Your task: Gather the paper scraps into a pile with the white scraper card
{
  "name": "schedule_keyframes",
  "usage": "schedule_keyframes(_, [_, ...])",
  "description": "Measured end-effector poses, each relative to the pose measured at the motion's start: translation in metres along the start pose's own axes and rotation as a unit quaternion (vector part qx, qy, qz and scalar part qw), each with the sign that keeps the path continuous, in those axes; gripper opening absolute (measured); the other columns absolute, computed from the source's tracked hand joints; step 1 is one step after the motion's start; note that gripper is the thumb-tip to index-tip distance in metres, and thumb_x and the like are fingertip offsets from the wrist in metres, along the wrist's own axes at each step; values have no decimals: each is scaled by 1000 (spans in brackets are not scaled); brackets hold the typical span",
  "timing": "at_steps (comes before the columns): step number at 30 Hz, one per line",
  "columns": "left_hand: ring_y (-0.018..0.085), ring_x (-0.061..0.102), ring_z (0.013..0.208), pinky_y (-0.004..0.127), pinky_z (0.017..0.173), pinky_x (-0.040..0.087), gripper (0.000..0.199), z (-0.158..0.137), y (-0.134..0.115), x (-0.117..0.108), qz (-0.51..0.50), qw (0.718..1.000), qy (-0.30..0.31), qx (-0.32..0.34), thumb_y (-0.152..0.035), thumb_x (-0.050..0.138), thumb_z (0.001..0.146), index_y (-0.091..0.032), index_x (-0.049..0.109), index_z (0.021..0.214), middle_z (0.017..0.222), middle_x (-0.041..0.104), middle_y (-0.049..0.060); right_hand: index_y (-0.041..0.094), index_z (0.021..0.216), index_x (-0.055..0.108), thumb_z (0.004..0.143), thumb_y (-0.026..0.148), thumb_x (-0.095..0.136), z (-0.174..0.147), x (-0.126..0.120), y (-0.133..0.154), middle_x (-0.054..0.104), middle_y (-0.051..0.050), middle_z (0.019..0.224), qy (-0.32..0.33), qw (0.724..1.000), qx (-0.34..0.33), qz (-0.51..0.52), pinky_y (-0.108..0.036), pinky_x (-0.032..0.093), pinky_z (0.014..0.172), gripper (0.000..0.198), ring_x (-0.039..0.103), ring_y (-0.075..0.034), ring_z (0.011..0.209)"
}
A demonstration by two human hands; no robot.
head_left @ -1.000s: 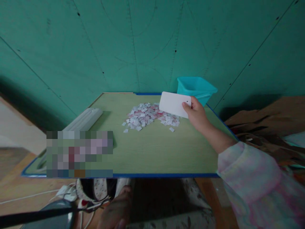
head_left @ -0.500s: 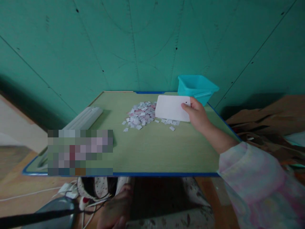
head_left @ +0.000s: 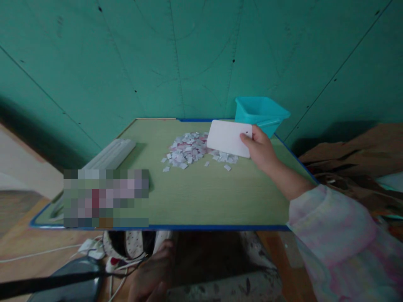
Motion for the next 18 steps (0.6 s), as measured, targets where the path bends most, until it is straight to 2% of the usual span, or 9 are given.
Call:
schedule_keyframes(3, [23, 59, 61, 39, 64, 56, 40, -7, -2, -5, 43, 998, -46, 30, -50, 49, 101, -24, 58, 72, 63, 57, 4, 28, 88, 58, 81, 40, 66, -1, 2, -1, 70, -3, 87, 18, 1000, 18, -10, -48, 56, 82, 16, 65, -28, 88])
schedule_keyframes(5, [24, 61, 63, 39, 64, 58, 39, -9, -3, -6, 41, 998, -46, 28, -50, 48, 102, -24, 62, 76, 66, 61, 4, 27, 87, 59, 80, 38, 67, -2, 4, -1, 69, -2, 84, 39, 999, 36, 1, -48, 57, 83, 15, 65, -27, 85])
schedule_keyframes(9, [25, 60, 63, 43, 69, 60, 39, -7, -4, -6, 37, 999, -6, -6, -50, 53, 99, -25, 62, 71, 68, 62, 4, 26, 89, 59, 79, 39, 68, -2, 4, 0, 69, -1, 84, 38, 998, 41, 40, -47, 57, 83, 19, 66, -26, 85])
schedule_keyframes(14, [21, 58, 63, 42, 69, 58, 42, 1, -6, -1, 10, 999, 45, -4, -47, 51, 100, -23, 56, 66, 63, 55, 2, 28, 99, 58, 81, 47, 70, -2, 6, -1, 75, -5, 101, 14, 999, 8, 51, -47, 57, 86, 28, 69, -29, 99])
schedule_keyframes(18, [24, 58, 62, 47, 73, 57, 47, 3, -7, 1, -1, 999, 46, -24, -48, 47, 101, -24, 52, 61, 60, 53, 3, 28, 101, 57, 81, 49, 70, -4, 15, -1, 75, -5, 99, 43, 997, 13, 59, -44, 56, 78, 32, 69, -28, 90])
Point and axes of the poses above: each hand's wrist, its own z-axis towards the middle knuckle, its own x-axis out of the palm, y = z × x, the point moved 3 cm from there along z, towards the middle knuckle
